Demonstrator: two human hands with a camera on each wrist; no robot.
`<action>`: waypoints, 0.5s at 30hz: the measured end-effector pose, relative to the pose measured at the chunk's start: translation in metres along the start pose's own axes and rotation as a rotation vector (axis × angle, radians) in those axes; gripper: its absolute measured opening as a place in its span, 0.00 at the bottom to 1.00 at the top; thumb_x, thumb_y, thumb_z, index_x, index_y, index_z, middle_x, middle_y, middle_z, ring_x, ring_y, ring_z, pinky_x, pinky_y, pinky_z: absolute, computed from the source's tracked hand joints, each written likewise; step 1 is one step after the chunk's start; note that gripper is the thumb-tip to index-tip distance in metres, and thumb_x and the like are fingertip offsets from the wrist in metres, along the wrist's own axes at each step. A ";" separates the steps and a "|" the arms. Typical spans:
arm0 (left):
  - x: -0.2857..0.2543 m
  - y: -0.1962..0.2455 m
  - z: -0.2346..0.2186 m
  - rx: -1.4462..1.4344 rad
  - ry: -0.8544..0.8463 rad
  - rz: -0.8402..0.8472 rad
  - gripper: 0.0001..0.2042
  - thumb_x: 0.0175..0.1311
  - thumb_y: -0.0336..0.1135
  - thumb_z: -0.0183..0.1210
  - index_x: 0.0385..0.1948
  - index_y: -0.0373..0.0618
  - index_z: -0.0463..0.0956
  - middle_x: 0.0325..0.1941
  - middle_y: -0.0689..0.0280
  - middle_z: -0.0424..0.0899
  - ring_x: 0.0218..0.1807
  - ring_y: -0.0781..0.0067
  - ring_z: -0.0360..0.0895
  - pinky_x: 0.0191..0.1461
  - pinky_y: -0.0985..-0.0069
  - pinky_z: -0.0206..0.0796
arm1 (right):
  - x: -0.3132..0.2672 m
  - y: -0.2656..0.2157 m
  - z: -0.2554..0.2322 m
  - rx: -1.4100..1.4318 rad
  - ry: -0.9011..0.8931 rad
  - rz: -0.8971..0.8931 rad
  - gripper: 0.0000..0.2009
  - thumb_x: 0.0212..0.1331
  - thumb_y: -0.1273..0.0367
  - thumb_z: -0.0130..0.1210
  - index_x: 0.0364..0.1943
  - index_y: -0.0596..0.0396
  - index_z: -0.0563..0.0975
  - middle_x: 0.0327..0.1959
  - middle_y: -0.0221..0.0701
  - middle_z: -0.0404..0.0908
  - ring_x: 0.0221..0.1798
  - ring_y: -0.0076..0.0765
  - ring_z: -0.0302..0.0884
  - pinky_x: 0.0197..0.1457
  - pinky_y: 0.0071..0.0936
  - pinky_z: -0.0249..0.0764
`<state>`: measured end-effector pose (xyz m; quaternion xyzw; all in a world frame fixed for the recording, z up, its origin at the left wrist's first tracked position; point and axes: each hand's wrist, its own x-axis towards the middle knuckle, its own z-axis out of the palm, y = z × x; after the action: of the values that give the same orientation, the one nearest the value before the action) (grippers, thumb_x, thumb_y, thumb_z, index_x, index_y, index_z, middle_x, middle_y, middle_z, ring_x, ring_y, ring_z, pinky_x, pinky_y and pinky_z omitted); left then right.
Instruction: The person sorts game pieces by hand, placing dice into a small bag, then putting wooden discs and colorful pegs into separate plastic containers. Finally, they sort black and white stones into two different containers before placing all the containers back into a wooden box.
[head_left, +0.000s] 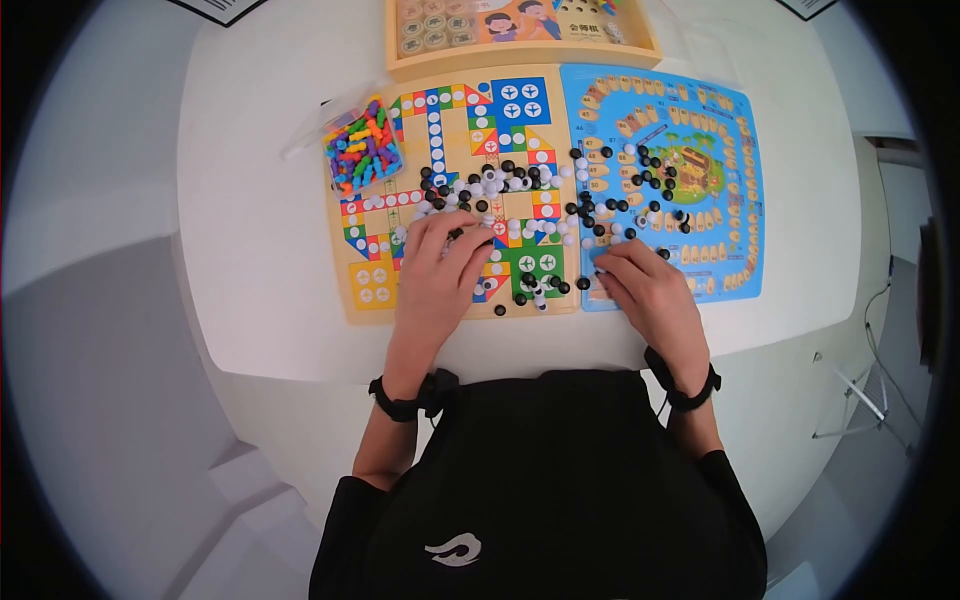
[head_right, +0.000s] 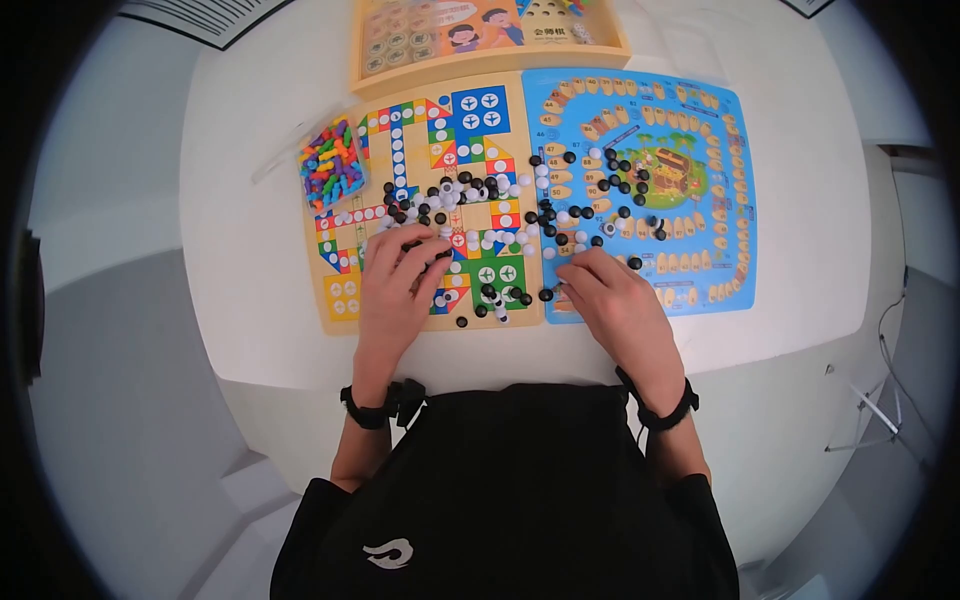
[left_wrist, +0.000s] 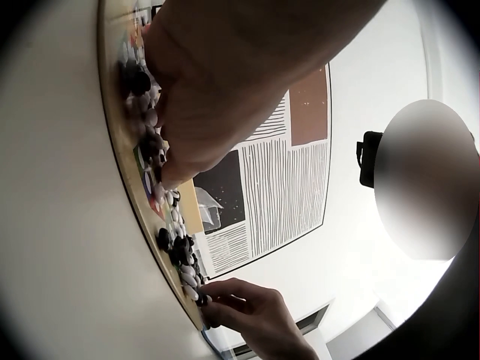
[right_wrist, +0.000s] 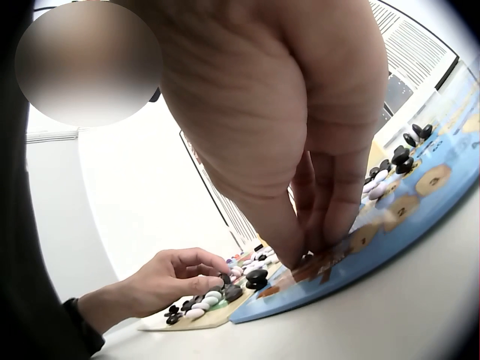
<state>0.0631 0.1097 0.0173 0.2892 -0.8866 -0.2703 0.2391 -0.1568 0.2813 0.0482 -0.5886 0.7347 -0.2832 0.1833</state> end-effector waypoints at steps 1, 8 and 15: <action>-0.002 -0.002 -0.003 0.001 0.003 -0.002 0.13 0.59 0.26 0.70 0.45 0.47 0.83 0.51 0.67 0.81 0.54 0.56 0.76 0.56 0.62 0.73 | 0.002 -0.001 0.002 0.000 -0.002 -0.004 0.11 0.56 0.76 0.67 0.43 0.57 0.82 0.42 0.32 0.81 0.42 0.43 0.84 0.43 0.37 0.83; -0.015 -0.006 -0.020 0.083 0.072 -0.059 0.16 0.57 0.27 0.73 0.48 0.46 0.84 0.51 0.65 0.82 0.54 0.57 0.76 0.54 0.64 0.73 | 0.045 -0.017 0.030 -0.001 -0.004 -0.136 0.11 0.58 0.78 0.66 0.45 0.57 0.83 0.44 0.33 0.83 0.42 0.45 0.86 0.45 0.36 0.84; -0.034 -0.002 -0.025 0.026 0.083 -0.147 0.17 0.56 0.26 0.74 0.47 0.44 0.84 0.50 0.64 0.81 0.51 0.59 0.77 0.52 0.66 0.73 | 0.066 -0.035 0.026 0.058 -0.088 -0.226 0.16 0.54 0.78 0.64 0.49 0.55 0.82 0.48 0.32 0.82 0.52 0.43 0.83 0.52 0.38 0.81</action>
<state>0.1027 0.1212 0.0252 0.3677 -0.8557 -0.2635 0.2515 -0.1301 0.2071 0.0541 -0.6742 0.6463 -0.2968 0.1993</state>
